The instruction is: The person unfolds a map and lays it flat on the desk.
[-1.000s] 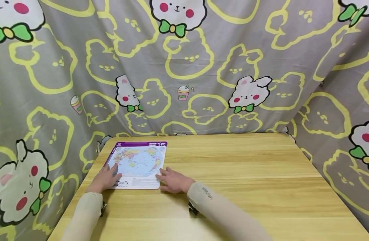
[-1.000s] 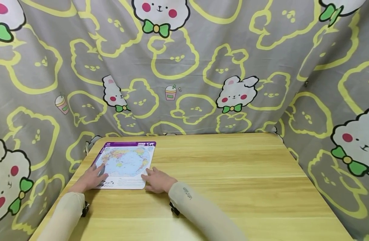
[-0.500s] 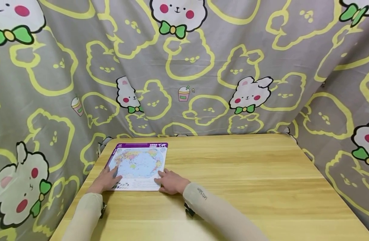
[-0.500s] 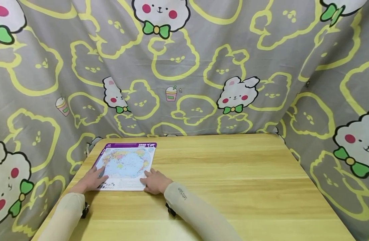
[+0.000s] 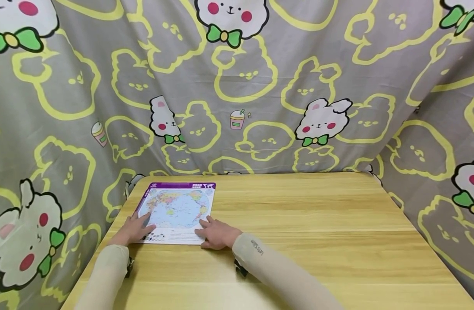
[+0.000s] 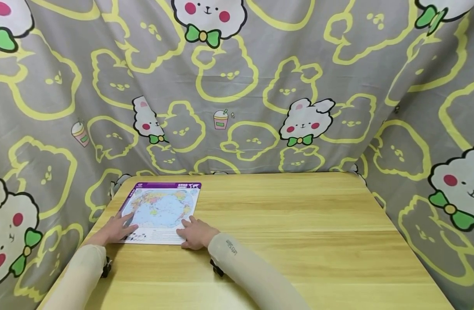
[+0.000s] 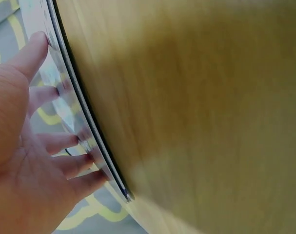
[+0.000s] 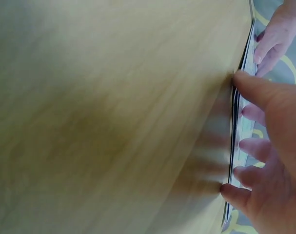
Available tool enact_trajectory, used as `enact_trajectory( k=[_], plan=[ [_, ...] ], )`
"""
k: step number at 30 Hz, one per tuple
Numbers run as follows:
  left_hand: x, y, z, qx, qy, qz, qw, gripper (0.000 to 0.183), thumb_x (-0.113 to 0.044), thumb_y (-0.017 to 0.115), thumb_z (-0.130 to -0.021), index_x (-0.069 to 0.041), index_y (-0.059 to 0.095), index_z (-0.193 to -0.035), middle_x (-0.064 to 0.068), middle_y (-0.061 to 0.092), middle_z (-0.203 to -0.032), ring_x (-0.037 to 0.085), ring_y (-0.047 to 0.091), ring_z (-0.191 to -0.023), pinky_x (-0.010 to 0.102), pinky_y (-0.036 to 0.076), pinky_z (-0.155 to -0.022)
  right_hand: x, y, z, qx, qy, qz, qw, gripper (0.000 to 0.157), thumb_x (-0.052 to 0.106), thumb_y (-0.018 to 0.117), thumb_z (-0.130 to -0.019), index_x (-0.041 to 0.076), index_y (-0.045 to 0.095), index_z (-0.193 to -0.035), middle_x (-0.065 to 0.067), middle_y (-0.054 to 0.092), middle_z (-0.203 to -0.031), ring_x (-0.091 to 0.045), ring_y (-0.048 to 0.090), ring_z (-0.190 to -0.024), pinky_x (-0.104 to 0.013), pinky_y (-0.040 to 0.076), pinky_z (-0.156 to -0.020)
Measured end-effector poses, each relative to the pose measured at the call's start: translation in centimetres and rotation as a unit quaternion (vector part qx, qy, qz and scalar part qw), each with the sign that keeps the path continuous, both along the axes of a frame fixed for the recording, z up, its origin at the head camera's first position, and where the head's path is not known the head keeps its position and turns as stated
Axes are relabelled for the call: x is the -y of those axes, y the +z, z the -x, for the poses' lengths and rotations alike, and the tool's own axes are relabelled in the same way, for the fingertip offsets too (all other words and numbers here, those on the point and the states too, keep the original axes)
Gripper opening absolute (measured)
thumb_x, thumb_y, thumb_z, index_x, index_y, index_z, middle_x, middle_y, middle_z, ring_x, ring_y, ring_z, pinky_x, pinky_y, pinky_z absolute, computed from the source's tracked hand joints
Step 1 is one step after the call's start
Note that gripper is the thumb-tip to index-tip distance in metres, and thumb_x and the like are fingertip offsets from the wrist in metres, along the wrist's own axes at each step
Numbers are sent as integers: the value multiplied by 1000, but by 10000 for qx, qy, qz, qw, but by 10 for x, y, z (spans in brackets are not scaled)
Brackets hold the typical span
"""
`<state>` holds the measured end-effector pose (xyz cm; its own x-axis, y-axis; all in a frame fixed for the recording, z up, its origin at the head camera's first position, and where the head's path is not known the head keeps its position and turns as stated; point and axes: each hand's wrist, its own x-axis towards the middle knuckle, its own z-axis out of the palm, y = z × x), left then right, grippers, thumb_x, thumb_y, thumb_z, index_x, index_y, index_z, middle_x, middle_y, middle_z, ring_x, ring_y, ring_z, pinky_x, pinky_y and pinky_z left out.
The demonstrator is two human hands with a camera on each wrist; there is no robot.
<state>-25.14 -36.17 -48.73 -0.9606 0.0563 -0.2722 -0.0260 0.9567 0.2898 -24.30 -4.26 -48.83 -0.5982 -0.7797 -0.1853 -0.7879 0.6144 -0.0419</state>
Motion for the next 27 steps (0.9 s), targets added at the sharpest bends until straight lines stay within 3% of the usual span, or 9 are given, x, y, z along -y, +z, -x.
enact_trajectory(
  k=[6,12,21,27],
  plan=[
    [6,0,-2,30,62,93,9999,82,-51,49,-94,11,26,-142,48,7,-140,63,9,-127,71,15,-100,10,1,-3,12,146,-8,9999,51,41,45,-99,23,38,-146,-9,27,-153,-34,24,-138,-39,26,-110],
    [10,1,-3,116,-79,145,9998,82,-50,48,-95,14,25,-141,47,8,-140,62,9,-128,69,15,-102,15,1,-3,-88,223,-164,9996,50,40,44,-99,23,38,-146,-9,25,-154,-33,24,-139,-38,25,-111],
    [8,3,-7,82,-413,161,9990,80,-47,51,-94,13,27,-141,48,9,-139,63,10,-126,70,19,-99,9,-1,-3,-71,260,-239,9994,50,42,42,-100,25,37,-146,-8,24,-154,-31,23,-139,-36,24,-111],
    [4,4,-9,61,-462,68,9989,81,-48,55,-92,11,29,-142,47,9,-140,62,10,-128,70,17,-100,0,-3,-2,-190,411,-231,9987,50,42,40,-100,24,36,-147,-8,24,-154,-32,24,-139,-33,21,-112]
  ],
)
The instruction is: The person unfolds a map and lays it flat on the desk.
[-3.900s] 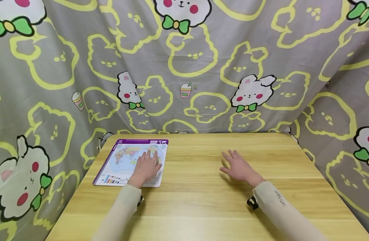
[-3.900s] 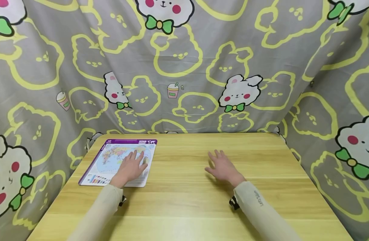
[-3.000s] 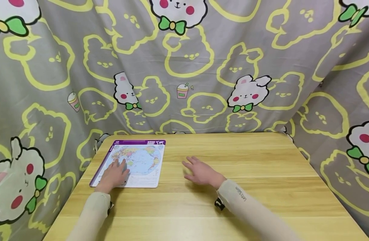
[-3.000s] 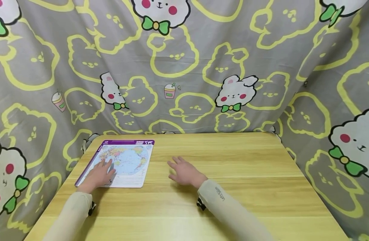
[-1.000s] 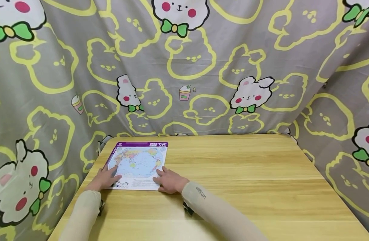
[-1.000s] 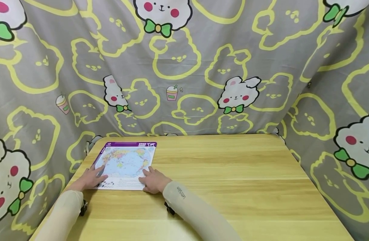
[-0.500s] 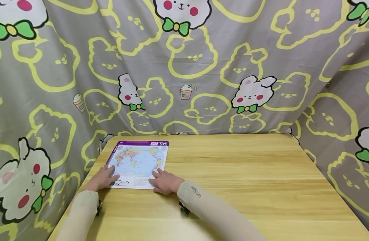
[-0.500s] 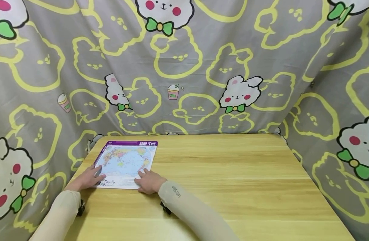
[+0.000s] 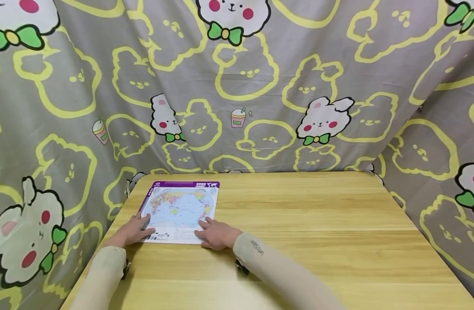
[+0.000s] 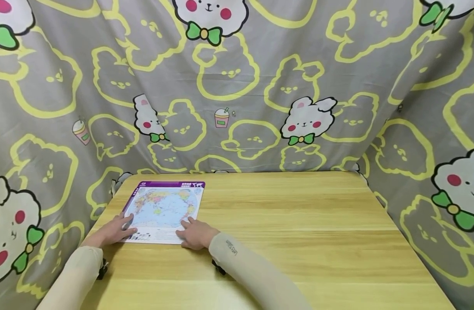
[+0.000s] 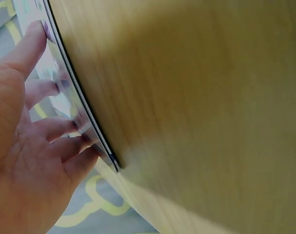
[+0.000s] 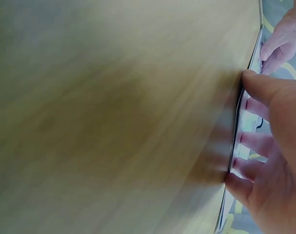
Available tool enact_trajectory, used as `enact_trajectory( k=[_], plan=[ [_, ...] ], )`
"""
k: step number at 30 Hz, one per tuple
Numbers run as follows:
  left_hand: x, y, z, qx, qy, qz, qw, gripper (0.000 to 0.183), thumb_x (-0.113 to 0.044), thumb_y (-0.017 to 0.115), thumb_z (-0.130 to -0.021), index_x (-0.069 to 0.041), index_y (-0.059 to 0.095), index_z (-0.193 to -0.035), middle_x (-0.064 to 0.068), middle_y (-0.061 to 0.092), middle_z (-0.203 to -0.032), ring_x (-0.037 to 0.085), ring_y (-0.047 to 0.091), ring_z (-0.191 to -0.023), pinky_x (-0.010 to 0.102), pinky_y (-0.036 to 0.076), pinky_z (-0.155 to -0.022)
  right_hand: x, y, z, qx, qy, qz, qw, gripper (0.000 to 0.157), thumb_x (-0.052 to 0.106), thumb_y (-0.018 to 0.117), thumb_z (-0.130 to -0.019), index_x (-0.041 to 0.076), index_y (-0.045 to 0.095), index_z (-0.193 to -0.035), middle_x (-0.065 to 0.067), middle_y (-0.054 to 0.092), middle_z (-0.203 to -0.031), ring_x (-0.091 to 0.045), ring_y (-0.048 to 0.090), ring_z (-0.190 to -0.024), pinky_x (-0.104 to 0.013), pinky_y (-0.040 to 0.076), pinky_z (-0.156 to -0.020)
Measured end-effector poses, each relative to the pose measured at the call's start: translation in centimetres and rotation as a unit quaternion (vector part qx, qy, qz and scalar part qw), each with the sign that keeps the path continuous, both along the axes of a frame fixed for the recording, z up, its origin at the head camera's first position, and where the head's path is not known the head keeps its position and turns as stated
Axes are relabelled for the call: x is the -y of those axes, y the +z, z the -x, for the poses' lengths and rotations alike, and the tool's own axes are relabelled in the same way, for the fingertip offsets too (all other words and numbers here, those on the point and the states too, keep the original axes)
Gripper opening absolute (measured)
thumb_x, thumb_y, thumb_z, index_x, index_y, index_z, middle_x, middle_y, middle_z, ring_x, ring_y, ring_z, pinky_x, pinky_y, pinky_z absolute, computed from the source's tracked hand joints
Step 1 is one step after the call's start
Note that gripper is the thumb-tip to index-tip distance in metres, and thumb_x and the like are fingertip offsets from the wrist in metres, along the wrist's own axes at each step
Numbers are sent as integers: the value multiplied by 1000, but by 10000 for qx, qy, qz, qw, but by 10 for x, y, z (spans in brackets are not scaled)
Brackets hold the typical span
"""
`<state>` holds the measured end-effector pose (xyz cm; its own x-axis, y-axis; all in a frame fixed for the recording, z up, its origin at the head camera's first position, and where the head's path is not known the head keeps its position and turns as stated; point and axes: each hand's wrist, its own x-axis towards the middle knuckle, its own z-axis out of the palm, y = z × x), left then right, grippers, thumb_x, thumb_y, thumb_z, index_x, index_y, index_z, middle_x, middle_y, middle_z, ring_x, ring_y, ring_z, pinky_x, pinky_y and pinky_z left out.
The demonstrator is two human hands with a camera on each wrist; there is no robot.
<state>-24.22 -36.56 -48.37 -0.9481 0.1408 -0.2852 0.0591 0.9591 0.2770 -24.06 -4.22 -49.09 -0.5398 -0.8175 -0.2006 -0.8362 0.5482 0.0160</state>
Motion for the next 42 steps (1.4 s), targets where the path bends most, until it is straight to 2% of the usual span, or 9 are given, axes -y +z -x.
enact_trajectory(
  k=[12,20,30,42],
  plan=[
    [-16,-4,-2,-128,-254,-175,9994,81,-49,54,-92,10,30,-142,45,8,-142,62,8,-128,71,16,-99,-19,1,-1,-28,25,-89,10000,50,43,42,-99,26,38,-146,-8,26,-154,-32,27,-138,-36,29,-109],
    [-29,0,-8,-206,-397,-252,9987,78,-44,57,-92,11,32,-141,46,11,-141,62,10,-128,70,18,-100,-31,3,-6,-28,13,-74,10000,50,43,43,-99,25,39,-146,-8,27,-153,-33,28,-137,-38,33,-106],
    [-39,-2,-8,-75,-353,-154,9992,81,-50,55,-92,7,29,-144,42,9,-144,59,8,-131,70,16,-101,-42,3,-10,-248,80,-238,9994,50,43,41,-100,26,37,-147,-7,28,-153,-31,29,-137,-35,30,-108],
    [-49,-3,-11,-97,-450,-210,9987,84,-53,54,-91,6,29,-144,41,7,-145,58,7,-132,69,18,-101,-57,-1,-8,-70,28,-47,10000,50,41,40,-101,23,36,-147,-9,26,-153,-32,27,-138,-35,27,-110]
  ],
)
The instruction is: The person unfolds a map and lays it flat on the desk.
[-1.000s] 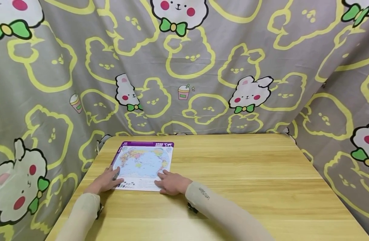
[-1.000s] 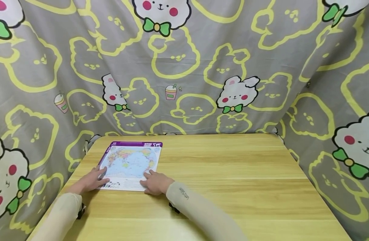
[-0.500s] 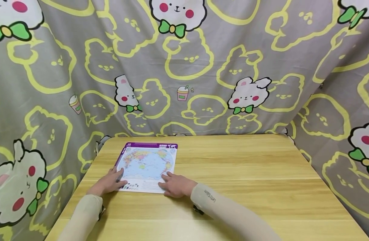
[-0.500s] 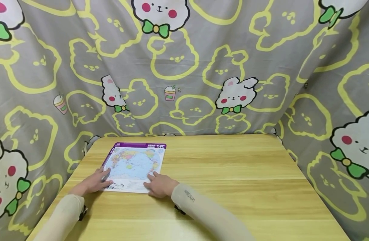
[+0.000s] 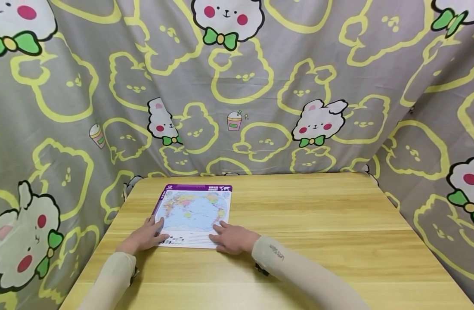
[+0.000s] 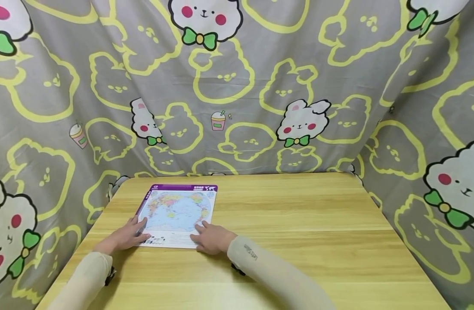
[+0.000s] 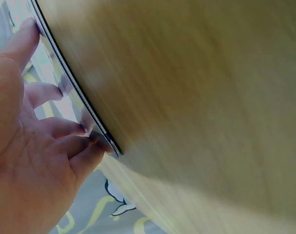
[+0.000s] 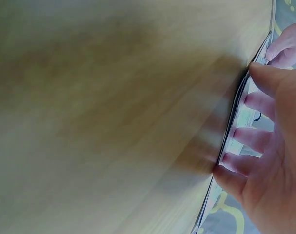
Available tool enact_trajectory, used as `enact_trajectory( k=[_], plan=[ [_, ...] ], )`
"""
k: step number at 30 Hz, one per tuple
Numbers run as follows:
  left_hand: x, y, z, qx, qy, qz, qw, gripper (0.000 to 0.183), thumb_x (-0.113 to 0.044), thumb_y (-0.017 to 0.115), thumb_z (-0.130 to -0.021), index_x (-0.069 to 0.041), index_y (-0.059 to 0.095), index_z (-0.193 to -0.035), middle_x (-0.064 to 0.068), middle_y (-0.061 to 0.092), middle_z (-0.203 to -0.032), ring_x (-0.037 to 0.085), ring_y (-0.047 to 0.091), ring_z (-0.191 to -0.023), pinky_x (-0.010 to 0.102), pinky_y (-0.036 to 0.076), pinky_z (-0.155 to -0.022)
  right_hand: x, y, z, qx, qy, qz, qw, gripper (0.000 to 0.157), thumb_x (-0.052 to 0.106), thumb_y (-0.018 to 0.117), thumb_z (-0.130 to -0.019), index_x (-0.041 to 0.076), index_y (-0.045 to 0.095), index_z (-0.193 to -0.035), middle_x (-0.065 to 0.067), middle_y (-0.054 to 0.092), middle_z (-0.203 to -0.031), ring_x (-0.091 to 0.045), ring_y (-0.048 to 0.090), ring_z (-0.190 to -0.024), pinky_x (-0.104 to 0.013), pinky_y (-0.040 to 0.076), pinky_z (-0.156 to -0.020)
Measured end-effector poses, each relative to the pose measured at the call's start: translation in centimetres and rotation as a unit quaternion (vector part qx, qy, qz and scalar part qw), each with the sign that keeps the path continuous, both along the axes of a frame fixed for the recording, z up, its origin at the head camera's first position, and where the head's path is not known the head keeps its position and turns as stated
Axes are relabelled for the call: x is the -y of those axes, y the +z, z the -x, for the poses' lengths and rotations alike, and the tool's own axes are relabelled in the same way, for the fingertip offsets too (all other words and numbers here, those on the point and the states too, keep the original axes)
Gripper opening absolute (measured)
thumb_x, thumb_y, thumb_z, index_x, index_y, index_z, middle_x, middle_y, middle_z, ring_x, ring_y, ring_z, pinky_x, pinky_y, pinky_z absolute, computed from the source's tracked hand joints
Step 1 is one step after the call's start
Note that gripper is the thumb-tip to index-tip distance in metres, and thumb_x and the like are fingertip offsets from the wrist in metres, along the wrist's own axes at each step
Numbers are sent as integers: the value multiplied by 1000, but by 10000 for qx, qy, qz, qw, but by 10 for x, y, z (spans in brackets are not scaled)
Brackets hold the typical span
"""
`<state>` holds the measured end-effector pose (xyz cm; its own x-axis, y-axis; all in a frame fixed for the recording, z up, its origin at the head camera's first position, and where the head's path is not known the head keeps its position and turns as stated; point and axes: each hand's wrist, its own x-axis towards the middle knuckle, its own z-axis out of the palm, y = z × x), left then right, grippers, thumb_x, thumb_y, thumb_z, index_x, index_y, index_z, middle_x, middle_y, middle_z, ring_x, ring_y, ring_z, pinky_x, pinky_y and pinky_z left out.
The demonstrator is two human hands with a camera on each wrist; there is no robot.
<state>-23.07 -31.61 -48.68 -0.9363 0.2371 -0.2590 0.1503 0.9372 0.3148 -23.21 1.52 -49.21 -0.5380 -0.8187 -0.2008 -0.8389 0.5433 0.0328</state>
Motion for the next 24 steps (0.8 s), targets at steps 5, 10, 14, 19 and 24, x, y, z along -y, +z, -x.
enact_trajectory(
  k=[5,10,14,19,24],
  plan=[
    [-4,-2,-1,20,-21,33,10000,85,-55,54,-90,4,28,-145,41,7,-146,57,6,-132,69,18,-100,-5,-1,-1,16,-71,29,10000,50,41,38,-101,23,35,-148,-9,26,-153,-32,25,-138,-35,26,-110],
    [-9,-4,-1,-27,-93,-38,9999,87,-56,55,-89,4,28,-145,41,6,-146,58,6,-132,70,19,-100,-11,-2,0,17,-201,162,9997,50,41,37,-101,22,34,-148,-12,25,-153,-34,25,-138,-36,25,-111],
    [-13,-4,-1,-15,-130,-96,9999,87,-55,55,-89,4,27,-146,41,5,-146,57,5,-133,70,18,-101,-15,-3,2,83,-330,291,9990,50,40,38,-102,22,34,-148,-13,23,-154,-36,23,-138,-37,25,-111],
    [-17,-3,-1,14,-122,-110,9999,87,-55,57,-88,4,27,-146,40,4,-146,56,4,-133,69,17,-101,-19,-1,3,186,-343,356,9986,50,39,40,-101,21,35,-148,-14,24,-153,-36,24,-138,-38,26,-111],
    [-20,-3,-1,6,-202,-127,9997,88,-54,58,-88,5,26,-146,42,4,-145,57,5,-133,69,17,-101,-22,0,2,117,-283,373,9988,50,39,42,-100,20,37,-147,-15,28,-152,-37,28,-136,-39,28,-110]
  ],
)
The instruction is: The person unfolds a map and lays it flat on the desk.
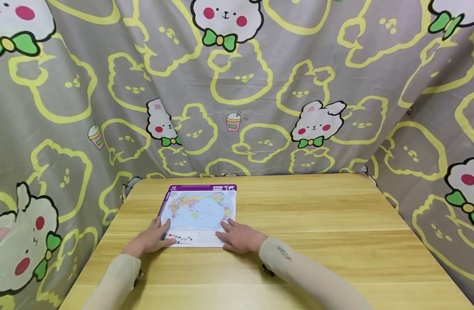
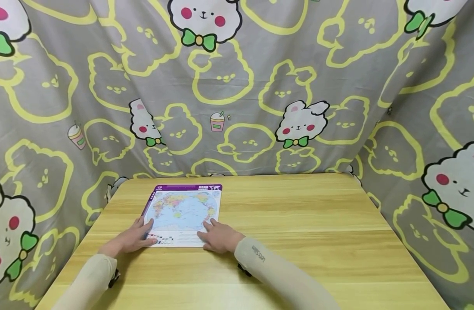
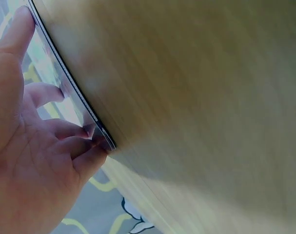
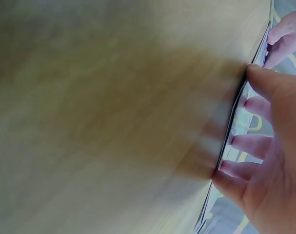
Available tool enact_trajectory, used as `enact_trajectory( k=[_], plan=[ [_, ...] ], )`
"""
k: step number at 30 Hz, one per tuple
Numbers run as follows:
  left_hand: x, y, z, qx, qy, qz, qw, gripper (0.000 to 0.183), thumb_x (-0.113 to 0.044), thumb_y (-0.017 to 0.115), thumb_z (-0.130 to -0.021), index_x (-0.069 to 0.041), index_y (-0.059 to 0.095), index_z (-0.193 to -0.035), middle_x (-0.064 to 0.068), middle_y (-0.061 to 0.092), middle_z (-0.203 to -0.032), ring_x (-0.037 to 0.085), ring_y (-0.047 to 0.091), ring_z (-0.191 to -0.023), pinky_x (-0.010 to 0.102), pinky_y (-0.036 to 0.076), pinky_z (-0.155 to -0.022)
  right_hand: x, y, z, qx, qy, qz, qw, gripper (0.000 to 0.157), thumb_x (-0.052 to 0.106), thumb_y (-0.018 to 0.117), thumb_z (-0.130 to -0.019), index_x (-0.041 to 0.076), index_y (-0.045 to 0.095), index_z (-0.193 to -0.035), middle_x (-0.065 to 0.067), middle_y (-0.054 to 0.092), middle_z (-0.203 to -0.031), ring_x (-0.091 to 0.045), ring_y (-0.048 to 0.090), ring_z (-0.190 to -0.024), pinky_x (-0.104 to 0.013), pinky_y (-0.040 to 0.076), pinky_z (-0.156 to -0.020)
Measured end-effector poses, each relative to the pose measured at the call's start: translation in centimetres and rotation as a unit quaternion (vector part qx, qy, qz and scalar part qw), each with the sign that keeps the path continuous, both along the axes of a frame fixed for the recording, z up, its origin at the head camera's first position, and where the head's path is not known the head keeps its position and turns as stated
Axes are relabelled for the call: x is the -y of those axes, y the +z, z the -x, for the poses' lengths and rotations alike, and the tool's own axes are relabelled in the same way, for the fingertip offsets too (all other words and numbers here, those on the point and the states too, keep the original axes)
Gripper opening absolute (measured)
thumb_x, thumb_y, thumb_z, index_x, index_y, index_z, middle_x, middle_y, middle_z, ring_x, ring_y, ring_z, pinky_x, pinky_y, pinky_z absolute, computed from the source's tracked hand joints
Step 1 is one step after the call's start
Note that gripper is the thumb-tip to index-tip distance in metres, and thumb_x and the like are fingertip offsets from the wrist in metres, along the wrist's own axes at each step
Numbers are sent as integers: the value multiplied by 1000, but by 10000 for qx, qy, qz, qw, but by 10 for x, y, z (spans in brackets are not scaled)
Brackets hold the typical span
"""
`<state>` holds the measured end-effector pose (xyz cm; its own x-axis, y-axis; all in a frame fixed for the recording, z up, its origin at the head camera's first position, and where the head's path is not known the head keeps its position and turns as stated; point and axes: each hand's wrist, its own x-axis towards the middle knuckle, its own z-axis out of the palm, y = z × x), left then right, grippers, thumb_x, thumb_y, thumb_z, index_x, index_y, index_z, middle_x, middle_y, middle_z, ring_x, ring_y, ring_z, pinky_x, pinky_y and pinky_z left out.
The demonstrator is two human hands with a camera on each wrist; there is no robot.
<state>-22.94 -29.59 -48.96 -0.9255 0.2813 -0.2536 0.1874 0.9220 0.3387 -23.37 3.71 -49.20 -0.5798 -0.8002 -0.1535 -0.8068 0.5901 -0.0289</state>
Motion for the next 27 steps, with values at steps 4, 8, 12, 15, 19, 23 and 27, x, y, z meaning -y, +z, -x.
enact_trajectory(
  k=[4,8,12,15,19,23,27],
  plan=[
    [-2,-3,-1,-36,-70,79,9999,89,-54,58,-88,6,26,-145,43,5,-145,57,6,-133,68,20,-101,-2,-1,-2,-11,-14,-24,10000,50,39,43,-100,20,38,-146,-14,28,-152,-37,28,-136,-39,29,-109],
    [-6,-3,-1,-74,-90,110,9999,90,-55,59,-86,5,28,-145,42,6,-146,56,7,-134,66,21,-102,-6,-1,-2,28,-100,-50,9999,50,40,43,-100,22,39,-146,-13,28,-152,-37,28,-136,-39,30,-109],
    [-13,0,-1,-86,-150,68,9998,90,-55,61,-85,5,29,-145,42,6,-145,56,7,-134,66,21,-102,-11,1,-2,41,-172,-125,9998,50,40,44,-100,22,39,-146,-12,28,-152,-36,28,-137,-39,31,-108],
    [-17,1,-1,-107,-157,49,9998,90,-54,61,-86,5,29,-145,42,6,-145,56,7,-134,65,21,-103,-16,3,-2,33,-185,-146,9997,50,40,44,-99,22,39,-146,-12,27,-152,-36,28,-137,-39,32,-108],
    [-22,1,-1,-99,-165,56,9998,89,-53,61,-86,4,29,-146,41,5,-146,55,6,-134,65,21,-103,-22,1,-1,1,-141,-116,9998,51,41,44,-99,22,39,-146,-12,27,-152,-36,28,-137,-39,33,-107],
    [-27,1,-1,-22,-188,52,9998,89,-54,62,-85,4,29,-146,41,5,-146,54,6,-135,64,21,-104,-28,-1,0,70,-138,-81,9998,50,41,44,-100,22,39,-146,-12,27,-153,-37,28,-137,-41,33,-107],
    [-31,1,-1,-44,-248,70,9997,89,-53,63,-85,3,30,-145,42,5,-145,55,7,-134,63,23,-104,-34,-2,0,164,-168,-29,9997,50,40,44,-100,22,39,-146,-12,27,-153,-36,27,-137,-42,34,-106]
  ],
)
